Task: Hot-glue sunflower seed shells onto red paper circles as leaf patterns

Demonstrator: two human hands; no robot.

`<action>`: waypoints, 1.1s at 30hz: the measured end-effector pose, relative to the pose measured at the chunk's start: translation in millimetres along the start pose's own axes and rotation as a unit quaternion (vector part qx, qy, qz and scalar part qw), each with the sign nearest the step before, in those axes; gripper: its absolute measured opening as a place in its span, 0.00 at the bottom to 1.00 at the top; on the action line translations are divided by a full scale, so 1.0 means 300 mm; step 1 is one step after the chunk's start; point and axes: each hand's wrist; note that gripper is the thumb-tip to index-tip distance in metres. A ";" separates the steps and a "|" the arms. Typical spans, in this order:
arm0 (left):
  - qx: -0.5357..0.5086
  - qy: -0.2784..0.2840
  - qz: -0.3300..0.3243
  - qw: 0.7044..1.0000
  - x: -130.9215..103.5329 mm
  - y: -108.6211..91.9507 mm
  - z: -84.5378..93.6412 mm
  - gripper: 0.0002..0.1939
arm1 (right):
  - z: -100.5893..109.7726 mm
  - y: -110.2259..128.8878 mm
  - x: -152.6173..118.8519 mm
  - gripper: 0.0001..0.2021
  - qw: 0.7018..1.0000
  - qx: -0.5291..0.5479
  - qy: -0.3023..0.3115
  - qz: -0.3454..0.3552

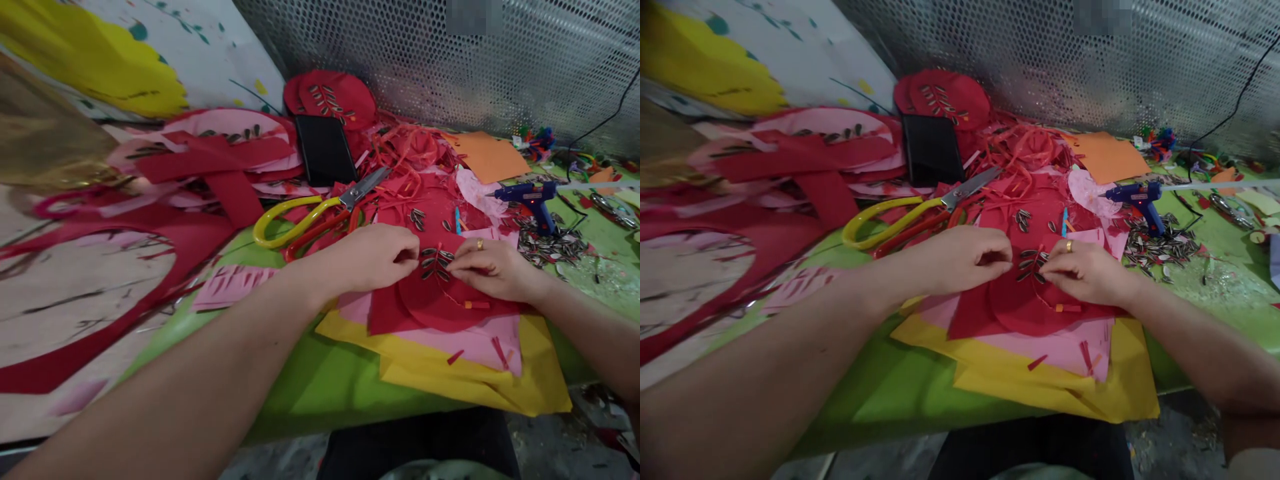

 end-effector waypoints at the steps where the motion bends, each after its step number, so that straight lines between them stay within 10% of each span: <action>1: -0.002 -0.018 0.006 1.000 0.001 0.003 0.000 0.06 | 0.003 -0.008 0.000 0.08 1.000 0.006 -0.021 -0.022; 15: 0.063 -0.191 0.104 0.974 0.043 0.077 0.002 0.09 | 0.005 -0.083 -0.003 0.10 0.994 -0.074 0.015 -0.079; 33: 0.242 -0.082 0.126 0.959 0.142 0.017 0.016 0.16 | -0.002 -0.074 0.013 0.12 0.973 -0.154 0.141 -0.101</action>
Point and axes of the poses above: each hand's wrist, its own x-axis towards the middle knuckle, its own z-axis out of the back of the hand, y = z × x, and after that the axes turned 10 degrees about -x, right-handed
